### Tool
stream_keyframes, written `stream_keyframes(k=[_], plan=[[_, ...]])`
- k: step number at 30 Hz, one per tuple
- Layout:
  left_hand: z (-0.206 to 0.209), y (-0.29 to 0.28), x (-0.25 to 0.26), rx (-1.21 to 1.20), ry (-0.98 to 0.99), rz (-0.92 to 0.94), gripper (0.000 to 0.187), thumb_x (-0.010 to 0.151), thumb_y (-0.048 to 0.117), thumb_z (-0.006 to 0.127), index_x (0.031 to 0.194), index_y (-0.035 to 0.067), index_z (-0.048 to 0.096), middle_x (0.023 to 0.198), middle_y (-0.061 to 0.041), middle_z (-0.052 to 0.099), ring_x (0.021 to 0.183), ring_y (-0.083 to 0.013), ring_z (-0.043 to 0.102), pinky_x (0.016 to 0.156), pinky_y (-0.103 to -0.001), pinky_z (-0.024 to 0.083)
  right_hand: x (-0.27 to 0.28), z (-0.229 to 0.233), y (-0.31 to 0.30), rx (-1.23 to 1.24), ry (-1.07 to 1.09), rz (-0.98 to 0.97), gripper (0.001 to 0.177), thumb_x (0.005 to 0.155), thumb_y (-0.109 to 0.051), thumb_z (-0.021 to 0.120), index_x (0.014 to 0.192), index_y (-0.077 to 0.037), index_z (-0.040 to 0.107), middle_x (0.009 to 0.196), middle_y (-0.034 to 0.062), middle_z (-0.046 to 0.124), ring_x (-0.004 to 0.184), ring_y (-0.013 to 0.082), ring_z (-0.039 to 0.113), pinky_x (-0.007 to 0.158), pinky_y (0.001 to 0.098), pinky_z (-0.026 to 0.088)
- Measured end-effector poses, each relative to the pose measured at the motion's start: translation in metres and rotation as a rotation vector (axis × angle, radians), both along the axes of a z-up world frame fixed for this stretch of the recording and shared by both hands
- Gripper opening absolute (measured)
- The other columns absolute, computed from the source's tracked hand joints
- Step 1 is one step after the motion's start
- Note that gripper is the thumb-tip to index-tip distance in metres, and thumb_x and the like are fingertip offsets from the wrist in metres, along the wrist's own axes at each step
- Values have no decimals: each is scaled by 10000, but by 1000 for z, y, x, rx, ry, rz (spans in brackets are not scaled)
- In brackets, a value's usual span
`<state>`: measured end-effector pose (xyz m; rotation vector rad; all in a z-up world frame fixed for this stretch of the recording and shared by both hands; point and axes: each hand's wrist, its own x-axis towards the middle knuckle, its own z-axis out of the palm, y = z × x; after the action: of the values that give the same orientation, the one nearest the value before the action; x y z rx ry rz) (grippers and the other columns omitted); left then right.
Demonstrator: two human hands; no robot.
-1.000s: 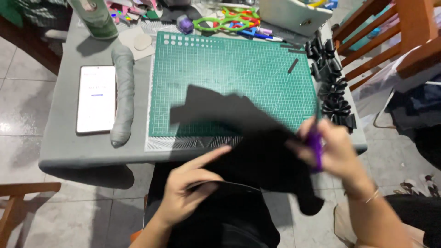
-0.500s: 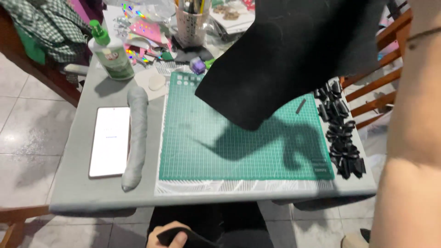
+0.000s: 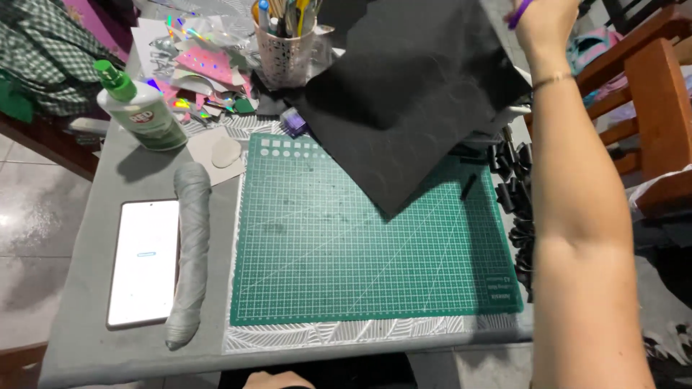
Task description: Tracing a bow-shaped template onto black material and cutting it out with scissors
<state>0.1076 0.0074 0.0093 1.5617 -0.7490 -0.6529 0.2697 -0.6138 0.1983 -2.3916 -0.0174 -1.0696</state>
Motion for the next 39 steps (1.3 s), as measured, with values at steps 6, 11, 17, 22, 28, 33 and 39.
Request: stream_keyframes(k=[6,11,17,22,28,33,39], plan=[[-5,-14,0,34,228,46,415,837,488,725,735,89,777,609,26,631,576,-98,577,530,-256,417,-106,-5,148,309,308,433,174,1113,-279,524,1151,-111,547,1103,82,672,1082,215,712,973,308,616],[57,-61,17,123,296,225,317,903,348,680,803,57,755,791,14,729,783,-93,664,722,-280,553,-212,-73,239,599,546,559,258,981,-276,610,1101,-50,640,1125,143,762,468,38,619,428,144,526],[58,-93,24,-247,372,165,326,1014,252,640,798,20,716,683,-56,679,607,-124,572,513,-277,519,-283,-181,290,762,525,388,369,780,-117,856,1084,26,703,723,158,746,408,172,685,407,274,547],[62,-96,17,-298,563,143,270,1021,219,633,875,2,699,713,-111,724,598,-121,663,508,-292,577,-303,-190,339,784,472,169,297,725,-101,926,876,18,700,537,118,671,419,152,628,428,240,488],[51,-78,2,-205,443,66,252,904,216,781,989,-12,719,850,-109,739,738,-144,649,606,-330,589,-316,-196,355,981,332,142,245,823,-25,814,961,43,623,493,161,644,356,220,670,379,263,536],[67,-64,-1,-115,36,-46,333,890,190,762,1143,-18,705,966,-206,762,907,-255,677,730,-443,587,-325,-183,342,912,385,223,240,904,-98,724,1063,62,643,478,153,640,370,213,673,388,271,532],[81,-57,4,27,-268,201,454,804,369,867,1161,120,742,952,-178,772,973,-374,738,847,-420,587,-314,-148,356,875,395,261,146,868,-51,764,910,51,668,430,157,609,356,195,651,381,257,513]])
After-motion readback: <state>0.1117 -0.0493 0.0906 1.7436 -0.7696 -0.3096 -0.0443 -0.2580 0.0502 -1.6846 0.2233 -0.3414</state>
